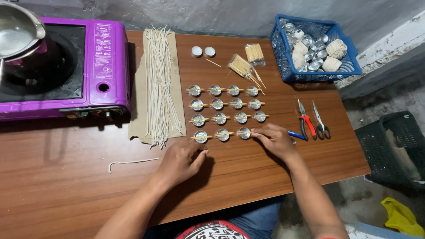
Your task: Preparing candle wicks by cutting string to length and attaching metal tabs using scissors and pliers
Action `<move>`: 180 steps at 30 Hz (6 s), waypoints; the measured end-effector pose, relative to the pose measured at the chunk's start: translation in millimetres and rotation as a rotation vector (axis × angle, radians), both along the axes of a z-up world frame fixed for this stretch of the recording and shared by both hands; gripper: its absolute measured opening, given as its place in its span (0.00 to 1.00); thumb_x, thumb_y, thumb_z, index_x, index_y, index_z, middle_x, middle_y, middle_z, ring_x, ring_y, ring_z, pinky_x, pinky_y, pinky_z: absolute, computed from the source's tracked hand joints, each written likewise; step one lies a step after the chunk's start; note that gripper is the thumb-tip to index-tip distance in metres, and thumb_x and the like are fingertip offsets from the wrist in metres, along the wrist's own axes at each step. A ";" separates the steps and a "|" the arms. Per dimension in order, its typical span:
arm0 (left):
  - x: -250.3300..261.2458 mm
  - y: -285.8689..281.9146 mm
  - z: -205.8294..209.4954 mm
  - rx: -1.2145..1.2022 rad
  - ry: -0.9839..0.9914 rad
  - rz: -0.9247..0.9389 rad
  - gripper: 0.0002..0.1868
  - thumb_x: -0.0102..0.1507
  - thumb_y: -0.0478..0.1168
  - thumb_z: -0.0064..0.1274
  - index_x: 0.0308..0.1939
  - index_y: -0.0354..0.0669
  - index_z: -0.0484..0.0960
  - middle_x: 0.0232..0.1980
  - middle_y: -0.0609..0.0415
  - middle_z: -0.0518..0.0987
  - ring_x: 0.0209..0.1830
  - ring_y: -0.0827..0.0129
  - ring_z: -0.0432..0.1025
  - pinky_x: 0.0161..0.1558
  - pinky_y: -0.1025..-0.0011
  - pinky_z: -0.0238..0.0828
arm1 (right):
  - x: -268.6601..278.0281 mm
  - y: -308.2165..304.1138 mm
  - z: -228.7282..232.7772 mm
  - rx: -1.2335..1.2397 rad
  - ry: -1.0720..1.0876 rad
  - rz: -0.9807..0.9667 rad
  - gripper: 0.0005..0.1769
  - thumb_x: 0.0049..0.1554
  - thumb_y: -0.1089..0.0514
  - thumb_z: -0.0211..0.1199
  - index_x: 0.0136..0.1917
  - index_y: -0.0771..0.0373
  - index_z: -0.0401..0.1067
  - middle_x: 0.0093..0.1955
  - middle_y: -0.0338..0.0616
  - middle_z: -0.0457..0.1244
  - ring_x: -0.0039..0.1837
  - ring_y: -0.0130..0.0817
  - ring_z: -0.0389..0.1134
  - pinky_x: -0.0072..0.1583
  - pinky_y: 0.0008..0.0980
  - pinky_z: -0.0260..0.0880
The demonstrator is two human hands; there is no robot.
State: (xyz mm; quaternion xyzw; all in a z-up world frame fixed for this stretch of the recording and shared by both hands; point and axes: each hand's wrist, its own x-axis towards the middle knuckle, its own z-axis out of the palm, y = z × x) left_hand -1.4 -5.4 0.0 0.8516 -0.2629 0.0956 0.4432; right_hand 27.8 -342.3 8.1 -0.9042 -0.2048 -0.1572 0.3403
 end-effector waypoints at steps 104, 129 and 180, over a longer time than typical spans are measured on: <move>26.4 97.0 13.5 0.561 0.508 0.070 0.06 0.57 0.37 0.56 0.37 0.46 0.86 0.39 0.46 0.85 0.41 0.46 0.78 0.40 0.55 0.70 | -2.2 -274.1 -82.6 -0.275 0.299 -0.936 0.21 0.54 0.56 0.70 0.60 0.66 0.80 0.44 0.56 0.72 0.50 0.49 0.74 0.49 0.47 0.70; -39.9 -18.4 -60.3 0.468 -0.370 0.443 0.03 0.61 0.38 0.53 0.34 0.54 0.81 0.31 0.54 0.76 0.35 0.59 0.72 0.37 0.65 0.65 | -103.2 76.0 -15.1 0.566 0.763 0.083 0.31 0.47 0.68 0.74 0.65 0.62 0.76 0.45 0.53 0.74 0.36 0.24 0.71 0.32 0.22 0.73; -80.4 27.2 -58.2 0.311 -0.501 0.716 0.06 0.61 0.42 0.59 0.42 0.56 0.81 0.38 0.61 0.77 0.32 0.67 0.74 0.35 0.71 0.62 | -156.5 157.0 -46.4 0.866 1.029 0.204 0.26 0.52 0.56 0.69 0.57 0.76 0.70 0.30 0.63 0.68 0.31 0.41 0.72 0.25 0.26 0.72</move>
